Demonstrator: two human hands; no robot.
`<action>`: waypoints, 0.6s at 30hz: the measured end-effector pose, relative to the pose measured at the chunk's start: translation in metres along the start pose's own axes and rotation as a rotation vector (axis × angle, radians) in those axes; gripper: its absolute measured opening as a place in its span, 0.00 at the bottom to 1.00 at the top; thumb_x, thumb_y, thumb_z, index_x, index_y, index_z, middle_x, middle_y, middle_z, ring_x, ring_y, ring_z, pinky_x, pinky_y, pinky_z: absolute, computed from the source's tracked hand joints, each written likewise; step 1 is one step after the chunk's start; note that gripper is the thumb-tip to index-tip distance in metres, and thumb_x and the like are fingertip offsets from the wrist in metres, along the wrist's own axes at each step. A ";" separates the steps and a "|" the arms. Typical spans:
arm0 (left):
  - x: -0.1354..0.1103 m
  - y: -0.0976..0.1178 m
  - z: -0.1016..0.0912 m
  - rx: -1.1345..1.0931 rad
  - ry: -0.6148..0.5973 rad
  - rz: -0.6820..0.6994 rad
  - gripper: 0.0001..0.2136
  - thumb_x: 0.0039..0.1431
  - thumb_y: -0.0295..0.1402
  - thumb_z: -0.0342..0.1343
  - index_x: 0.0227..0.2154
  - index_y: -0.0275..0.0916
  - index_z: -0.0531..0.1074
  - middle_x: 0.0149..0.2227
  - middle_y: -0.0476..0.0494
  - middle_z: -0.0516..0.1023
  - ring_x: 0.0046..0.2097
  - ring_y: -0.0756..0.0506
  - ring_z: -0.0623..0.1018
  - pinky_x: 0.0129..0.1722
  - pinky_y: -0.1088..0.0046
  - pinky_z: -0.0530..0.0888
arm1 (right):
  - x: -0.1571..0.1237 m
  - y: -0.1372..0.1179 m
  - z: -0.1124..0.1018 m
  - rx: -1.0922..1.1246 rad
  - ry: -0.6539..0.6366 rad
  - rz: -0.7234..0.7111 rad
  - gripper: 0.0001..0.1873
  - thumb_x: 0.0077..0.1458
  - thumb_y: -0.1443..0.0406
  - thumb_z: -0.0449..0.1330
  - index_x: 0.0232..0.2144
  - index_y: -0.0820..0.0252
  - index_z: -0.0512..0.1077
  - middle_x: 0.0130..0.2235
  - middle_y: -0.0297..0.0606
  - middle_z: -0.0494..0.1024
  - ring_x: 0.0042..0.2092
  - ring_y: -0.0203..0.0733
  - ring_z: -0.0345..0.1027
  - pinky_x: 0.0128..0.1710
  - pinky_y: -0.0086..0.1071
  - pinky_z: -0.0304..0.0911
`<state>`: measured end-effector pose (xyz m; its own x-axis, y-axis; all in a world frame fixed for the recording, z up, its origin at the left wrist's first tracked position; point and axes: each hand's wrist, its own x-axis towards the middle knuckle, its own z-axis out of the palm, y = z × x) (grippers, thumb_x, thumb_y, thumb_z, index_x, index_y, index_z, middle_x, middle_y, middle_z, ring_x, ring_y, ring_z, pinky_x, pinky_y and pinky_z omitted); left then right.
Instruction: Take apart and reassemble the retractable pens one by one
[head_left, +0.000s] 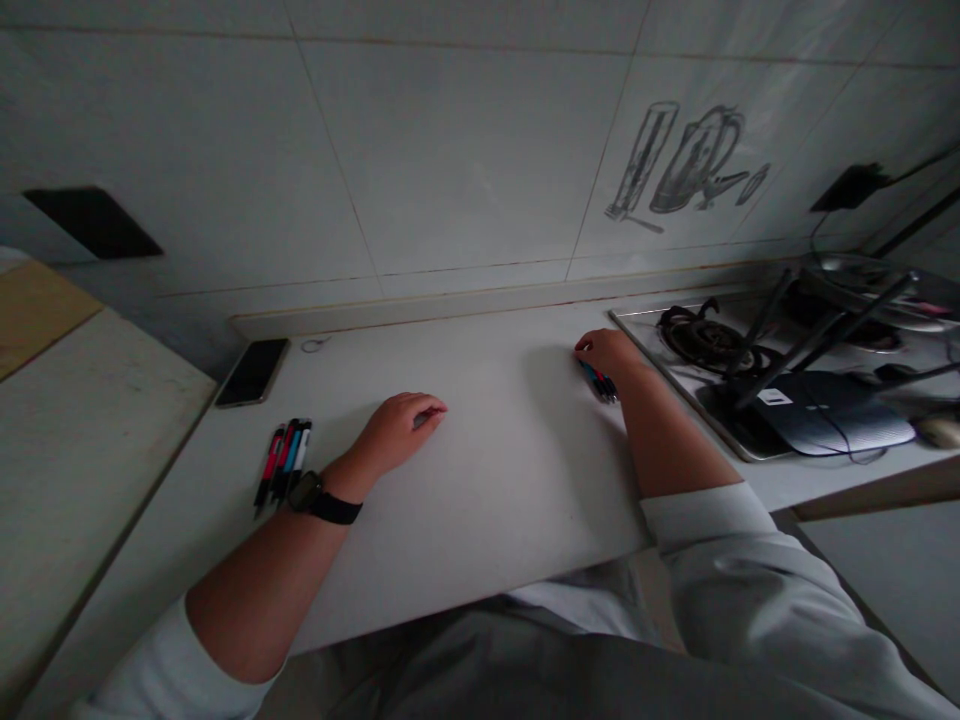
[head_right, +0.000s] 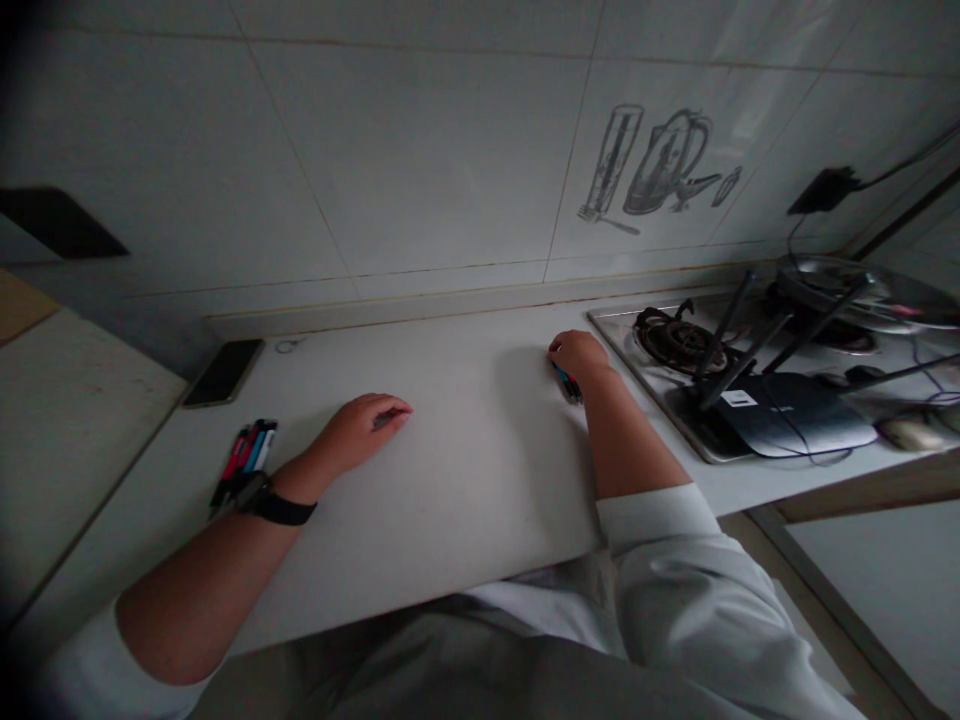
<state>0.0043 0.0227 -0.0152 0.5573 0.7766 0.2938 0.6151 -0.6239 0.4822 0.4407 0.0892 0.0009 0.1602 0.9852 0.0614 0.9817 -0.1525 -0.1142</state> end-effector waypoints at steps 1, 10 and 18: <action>0.000 0.000 0.000 -0.001 -0.003 0.000 0.08 0.68 0.34 0.55 0.42 0.43 0.79 0.43 0.45 0.84 0.46 0.43 0.81 0.52 0.60 0.76 | 0.000 0.000 0.000 -0.002 0.004 0.001 0.12 0.57 0.60 0.65 0.42 0.55 0.84 0.44 0.43 0.85 0.44 0.45 0.77 0.46 0.32 0.68; 0.000 -0.002 0.002 0.001 -0.011 0.010 0.08 0.69 0.34 0.55 0.43 0.43 0.79 0.44 0.45 0.84 0.47 0.43 0.80 0.52 0.60 0.75 | -0.003 -0.002 -0.008 0.019 0.027 0.017 0.14 0.58 0.59 0.63 0.44 0.56 0.83 0.44 0.43 0.85 0.44 0.46 0.76 0.45 0.34 0.67; 0.001 0.001 0.000 0.006 -0.011 0.009 0.08 0.69 0.34 0.54 0.42 0.42 0.79 0.43 0.44 0.84 0.46 0.43 0.80 0.52 0.60 0.75 | -0.016 -0.021 -0.029 0.231 0.335 0.044 0.18 0.64 0.56 0.56 0.49 0.56 0.79 0.39 0.42 0.84 0.39 0.47 0.75 0.42 0.35 0.65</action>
<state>0.0053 0.0224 -0.0145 0.5693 0.7697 0.2890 0.6129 -0.6316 0.4748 0.4210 0.0743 0.0310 0.2636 0.8921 0.3669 0.9304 -0.1347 -0.3410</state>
